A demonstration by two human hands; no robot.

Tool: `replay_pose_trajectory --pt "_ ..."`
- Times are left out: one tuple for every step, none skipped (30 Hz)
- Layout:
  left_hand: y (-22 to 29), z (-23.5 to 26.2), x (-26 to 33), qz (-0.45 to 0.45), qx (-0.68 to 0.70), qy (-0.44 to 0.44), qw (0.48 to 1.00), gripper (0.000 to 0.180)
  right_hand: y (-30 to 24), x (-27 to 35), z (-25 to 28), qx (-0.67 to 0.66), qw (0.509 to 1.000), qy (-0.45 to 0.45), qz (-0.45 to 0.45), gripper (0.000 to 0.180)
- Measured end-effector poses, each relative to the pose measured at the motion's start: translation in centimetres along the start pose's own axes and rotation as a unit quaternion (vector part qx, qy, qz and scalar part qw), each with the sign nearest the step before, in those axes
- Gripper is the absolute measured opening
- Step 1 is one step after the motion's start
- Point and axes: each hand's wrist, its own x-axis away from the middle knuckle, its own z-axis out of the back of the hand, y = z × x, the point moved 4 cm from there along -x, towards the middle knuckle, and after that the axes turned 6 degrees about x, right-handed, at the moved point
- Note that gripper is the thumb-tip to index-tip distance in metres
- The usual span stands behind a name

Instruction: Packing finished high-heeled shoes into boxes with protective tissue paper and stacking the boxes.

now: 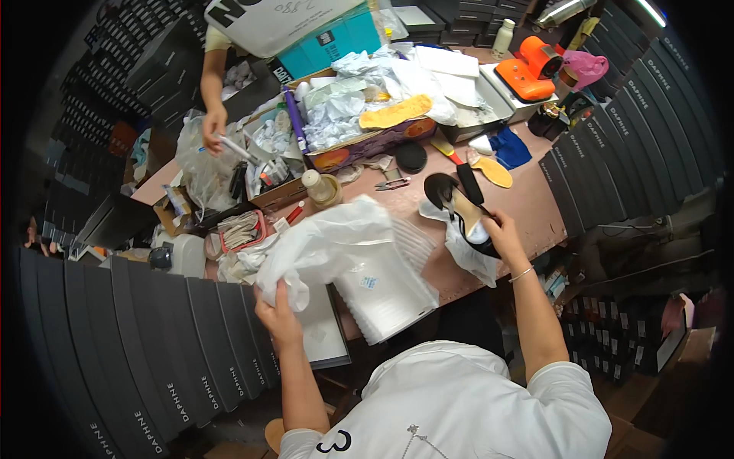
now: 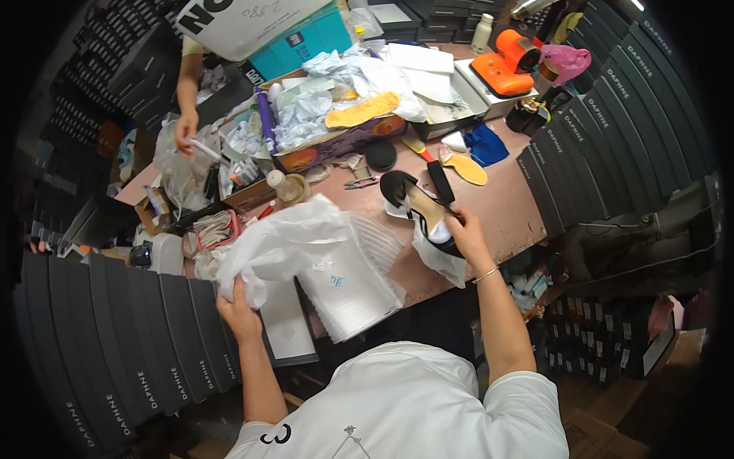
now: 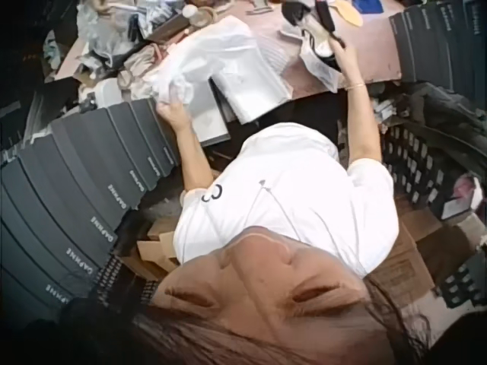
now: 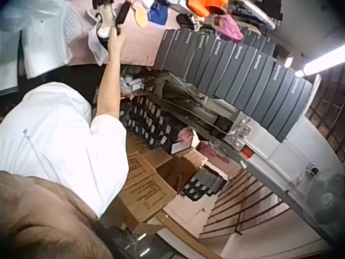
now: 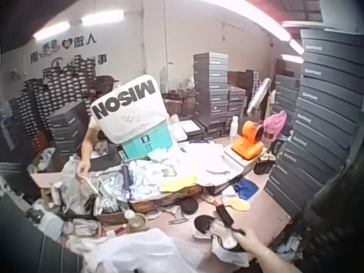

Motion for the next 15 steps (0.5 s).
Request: replay_pose_trajectory --pt "2.4 -2.8 1.2 -0.140 -0.173 -0.061 0.973 0.018 -0.2 0.3 -0.2 -0.010 1.000 0.006 -0.007 0.029" --pt "4.5 -6.2 3.1 -0.275 -0.337 -0.120 0.893 0.017 -0.5 0.8 -0.7 -0.021 1.000 0.012 -0.017 0.031" --pt "1.4 -8.0 4.3 -0.295 -0.377 -0.261 0.838 0.023 -1.6 1.0 -1.3 -0.022 1.000 0.011 0.008 0.031" --pt "-1.6 -10.4 6.0 -0.242 -0.480 -0.385 0.750 0.028 -2.8 1.0 -2.3 -0.025 0.999 0.007 0.035 0.032" --pt "-6.2 -11.3 7.5 -0.211 -0.520 -0.486 0.670 0.029 -5.6 1.3 -3.3 0.008 0.998 -0.034 0.051 0.033" --pt "-11.9 -10.1 8.9 -0.197 -0.534 -0.552 0.609 0.031 -8.0 1.8 -3.7 0.041 0.995 -0.068 0.066 0.033" --pt "-12.1 -10.1 8.3 -0.041 -0.471 -0.582 0.661 0.032 -8.1 1.6 -3.9 0.050 0.985 -0.080 0.145 0.033" --pt "-12.3 -10.2 7.4 0.114 -0.390 -0.593 0.695 0.032 -9.8 2.0 -3.8 0.133 0.964 -0.078 0.217 0.033" --pt "-11.1 -9.2 6.1 0.195 -0.228 -0.477 0.826 0.037 -11.3 2.8 -3.7 0.178 0.948 -0.117 0.237 0.032" --pt "-10.0 -7.5 4.5 0.264 -0.053 -0.327 0.906 0.041 -12.8 3.2 -3.7 0.223 0.927 -0.158 0.256 0.032" --pt "-8.7 -6.2 3.3 0.252 0.083 -0.281 0.922 0.054 -13.9 4.0 -4.5 0.244 0.902 -0.219 0.280 0.032" --pt "-4.2 -7.9 3.9 0.211 0.072 -0.261 0.939 0.059 -14.5 4.6 -5.8 0.264 0.871 -0.281 0.304 0.032" --pt "-2.9 -9.0 5.9 0.281 0.083 -0.299 0.908 0.059 -15.2 5.3 -7.9 0.255 0.847 -0.322 0.338 0.034" --pt "-2.4 -9.3 7.7 0.348 0.094 -0.330 0.872 0.060 -16.3 6.2 -10.4 0.272 0.816 -0.387 0.331 0.034" --pt "-3.1 -9.1 8.9 0.432 0.081 -0.370 0.818 0.059 -16.7 6.8 -12.5 0.262 0.804 -0.408 0.345 0.034"
